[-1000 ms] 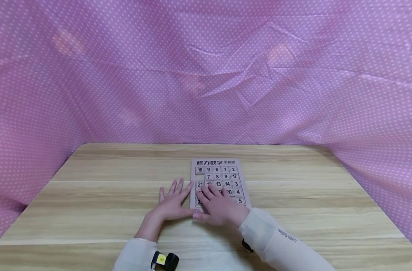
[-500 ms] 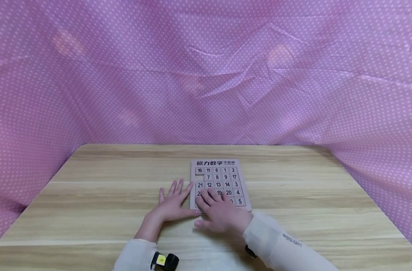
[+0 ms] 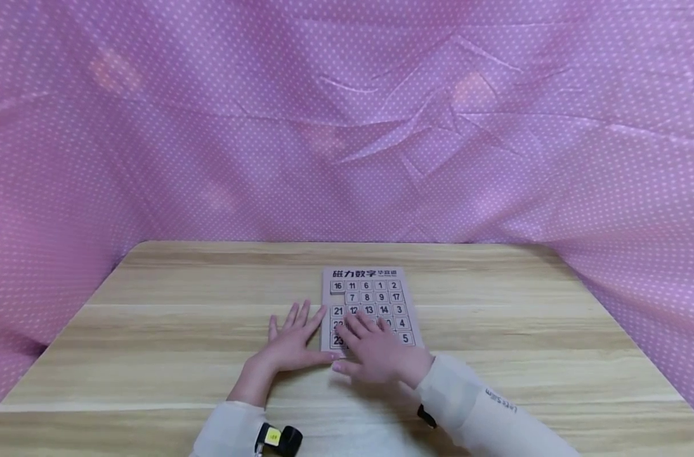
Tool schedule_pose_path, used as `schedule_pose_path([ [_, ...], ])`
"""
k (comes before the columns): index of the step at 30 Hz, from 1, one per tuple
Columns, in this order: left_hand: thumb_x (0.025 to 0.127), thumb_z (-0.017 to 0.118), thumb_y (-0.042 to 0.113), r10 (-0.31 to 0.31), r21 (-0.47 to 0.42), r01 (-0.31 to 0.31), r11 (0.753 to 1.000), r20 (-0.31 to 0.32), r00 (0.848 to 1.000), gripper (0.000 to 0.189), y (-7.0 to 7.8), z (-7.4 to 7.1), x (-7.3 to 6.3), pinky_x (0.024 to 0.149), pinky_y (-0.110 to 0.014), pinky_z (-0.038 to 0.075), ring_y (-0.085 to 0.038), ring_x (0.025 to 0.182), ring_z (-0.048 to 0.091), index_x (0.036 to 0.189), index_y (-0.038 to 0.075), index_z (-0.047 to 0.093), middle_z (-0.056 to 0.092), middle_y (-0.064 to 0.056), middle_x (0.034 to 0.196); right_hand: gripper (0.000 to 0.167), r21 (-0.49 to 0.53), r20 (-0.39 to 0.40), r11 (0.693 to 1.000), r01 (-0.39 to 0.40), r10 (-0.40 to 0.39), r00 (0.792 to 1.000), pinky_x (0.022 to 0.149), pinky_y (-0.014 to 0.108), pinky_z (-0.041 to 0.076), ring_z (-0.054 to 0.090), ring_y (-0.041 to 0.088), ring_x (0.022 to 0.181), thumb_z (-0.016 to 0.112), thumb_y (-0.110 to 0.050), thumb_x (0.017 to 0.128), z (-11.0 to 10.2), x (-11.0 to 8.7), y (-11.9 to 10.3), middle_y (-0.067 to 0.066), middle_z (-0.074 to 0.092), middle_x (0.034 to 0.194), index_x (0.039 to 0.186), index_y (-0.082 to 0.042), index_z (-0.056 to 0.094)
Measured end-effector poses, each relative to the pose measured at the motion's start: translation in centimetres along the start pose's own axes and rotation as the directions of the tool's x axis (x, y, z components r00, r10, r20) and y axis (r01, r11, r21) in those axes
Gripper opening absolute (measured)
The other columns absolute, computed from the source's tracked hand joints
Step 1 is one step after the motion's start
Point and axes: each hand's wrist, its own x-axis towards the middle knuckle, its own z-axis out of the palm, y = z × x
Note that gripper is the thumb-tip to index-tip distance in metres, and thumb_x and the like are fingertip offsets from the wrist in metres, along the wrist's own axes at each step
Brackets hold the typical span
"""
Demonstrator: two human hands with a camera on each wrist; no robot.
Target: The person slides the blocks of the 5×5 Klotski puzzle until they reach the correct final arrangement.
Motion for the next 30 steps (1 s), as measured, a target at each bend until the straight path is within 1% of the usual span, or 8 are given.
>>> schedule_pose_path([
  [2,0.063,0.05,0.071,0.002,-0.004,-0.002,1.0,0.0,1.0,0.095,0.0,0.0,0.1,0.092,-0.058,-0.011,-0.032,0.127,-0.003,0.138,0.024,0.018,0.005,-0.014,0.142,0.074,0.023,-0.014,0.999,-0.042,0.043,0.999,0.096,0.054,0.009,0.004,0.031,0.127,0.021,-0.062,0.083,-0.2,0.1,0.8,0.011,0.008,0.142,0.138,-0.012,0.018],
  [5,0.062,0.051,0.071,-0.002,-0.01,0.002,1.0,0.001,1.0,0.095,0.0,0.0,0.2,0.092,-0.057,-0.012,-0.031,0.127,-0.003,0.138,0.024,0.018,0.005,-0.013,0.142,0.073,0.062,-0.035,0.992,-0.11,0.113,0.993,0.096,0.055,0.009,0.006,0.033,0.127,0.025,-0.06,0.084,-0.2,0.2,2.4,0.015,0.009,0.141,0.138,-0.01,0.019],
  [10,0.062,0.053,0.07,-0.014,-0.018,0.014,1.0,0.0,1.0,0.095,0.0,0.0,0.4,0.092,-0.057,-0.013,-0.031,0.127,-0.004,0.138,0.024,0.019,0.004,-0.013,0.142,0.072,0.109,-0.044,0.97,-0.216,0.222,0.974,0.096,0.055,0.009,0.006,0.034,0.126,0.032,-0.057,0.085,-0.3,-0.1,4.6,0.02,0.011,0.14,0.137,-0.007,0.021],
  [13,0.062,0.053,0.07,-0.016,-0.023,0.016,1.0,-0.001,1.0,0.095,0.0,0.0,0.4,0.092,-0.056,-0.013,-0.03,0.127,-0.004,0.138,0.024,0.019,0.004,-0.012,0.142,0.073,0.121,-0.04,0.96,-0.252,0.259,0.965,0.096,0.056,0.01,0.006,0.035,0.126,0.032,-0.056,0.085,-0.3,-0.3,5.4,0.022,0.013,0.139,0.136,-0.005,0.023],
  [15,0.062,0.054,0.069,-0.015,-0.025,0.015,1.0,0.001,1.0,0.095,0.0,0.0,0.3,0.092,-0.056,-0.013,-0.03,0.127,-0.004,0.138,0.024,0.019,0.004,-0.012,0.142,0.073,0.119,-0.034,0.957,-0.264,0.27,0.962,0.096,0.056,0.011,0.007,0.035,0.126,0.032,-0.056,0.085,-0.3,-0.3,5.7,0.023,0.014,0.138,0.136,-0.004,0.023],
  [19,0.062,0.053,0.07,-0.013,-0.019,0.013,1.0,0.001,1.0,0.095,-0.1,0.1,0.3,0.092,-0.056,-0.013,-0.03,0.127,-0.004,0.138,0.024,0.019,0.004,-0.012,0.142,0.074,0.122,-0.034,0.958,-0.259,0.265,0.964,0.095,0.057,0.012,0.009,0.036,0.126,0.032,-0.057,0.085,-0.2,-0.2,5.8,0.024,0.015,0.138,0.136,-0.003,0.024],
  [24,0.062,0.053,0.07,-0.012,-0.017,0.012,1.0,-0.007,1.0,0.095,-0.2,0.2,0.4,0.092,-0.056,-0.013,-0.03,0.127,-0.004,0.138,0.024,0.019,0.005,-0.012,0.142,0.075,0.128,-0.036,0.957,-0.259,0.266,0.963,0.095,0.056,0.012,0.008,0.035,0.126,0.032,-0.058,0.084,-0.2,0.0,5.4,0.023,0.014,0.138,0.136,-0.005,0.023],
  [30,0.062,0.052,0.071,-0.012,-0.017,0.012,1.0,0.0,1.0,0.095,-0.2,0.2,0.3,0.092,-0.056,-0.013,-0.03,0.127,-0.004,0.138,0.025,0.018,0.004,-0.012,0.142,0.075,0.12,-0.035,0.964,-0.238,0.244,0.969,0.095,0.056,0.013,0.008,0.035,0.126,0.034,-0.058,0.083,-0.3,0.4,4.8,0.021,0.015,0.139,0.137,-0.006,0.023],
])
